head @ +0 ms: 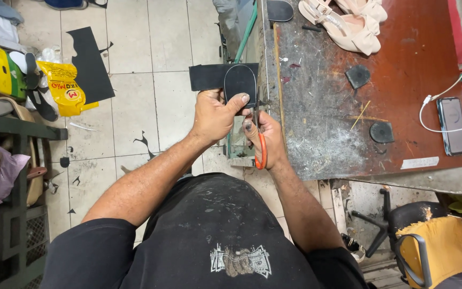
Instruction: Cutting a specific shape out of a piece of black material using scissors
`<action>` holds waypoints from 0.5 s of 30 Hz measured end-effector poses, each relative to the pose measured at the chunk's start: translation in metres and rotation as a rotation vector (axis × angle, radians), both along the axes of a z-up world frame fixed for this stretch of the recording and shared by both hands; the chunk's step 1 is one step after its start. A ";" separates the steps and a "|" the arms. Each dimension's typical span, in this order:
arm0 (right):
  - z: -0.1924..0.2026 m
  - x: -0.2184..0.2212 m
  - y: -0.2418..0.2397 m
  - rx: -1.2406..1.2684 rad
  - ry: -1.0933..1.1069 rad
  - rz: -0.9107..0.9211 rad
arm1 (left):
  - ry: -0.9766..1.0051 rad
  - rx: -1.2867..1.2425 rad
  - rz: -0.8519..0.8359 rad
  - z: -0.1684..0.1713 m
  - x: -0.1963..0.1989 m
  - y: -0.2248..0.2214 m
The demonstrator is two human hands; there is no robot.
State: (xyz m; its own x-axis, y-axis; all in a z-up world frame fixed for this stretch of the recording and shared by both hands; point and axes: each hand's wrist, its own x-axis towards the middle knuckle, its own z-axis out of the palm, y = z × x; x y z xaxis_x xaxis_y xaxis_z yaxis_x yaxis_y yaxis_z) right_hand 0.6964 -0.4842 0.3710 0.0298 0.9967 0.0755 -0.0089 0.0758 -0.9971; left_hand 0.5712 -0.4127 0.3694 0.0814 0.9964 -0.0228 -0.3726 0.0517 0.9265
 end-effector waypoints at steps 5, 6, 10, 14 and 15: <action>-0.031 0.010 0.001 -0.012 0.005 -0.007 | 0.009 0.002 -0.010 -0.004 -0.002 -0.001; -0.036 0.010 0.001 0.009 0.002 -0.010 | 0.014 0.002 -0.005 -0.006 -0.003 0.000; -0.028 0.009 0.000 -0.001 -0.015 -0.013 | 0.031 0.009 0.000 -0.004 -0.006 -0.002; -0.026 0.003 0.003 -0.026 0.048 -0.008 | 0.040 0.004 -0.023 -0.021 -0.008 0.005; -0.035 0.007 0.003 -0.044 0.062 -0.013 | 0.043 0.013 -0.037 -0.023 -0.009 0.005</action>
State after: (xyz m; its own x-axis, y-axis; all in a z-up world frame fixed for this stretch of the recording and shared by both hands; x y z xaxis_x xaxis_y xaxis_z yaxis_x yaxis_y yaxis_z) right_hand 0.7032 -0.4810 0.3359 0.0463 0.9985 0.0291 -0.0702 0.0323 -0.9970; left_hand 0.5627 -0.4077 0.3461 0.1177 0.9929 -0.0143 -0.3303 0.0527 0.9424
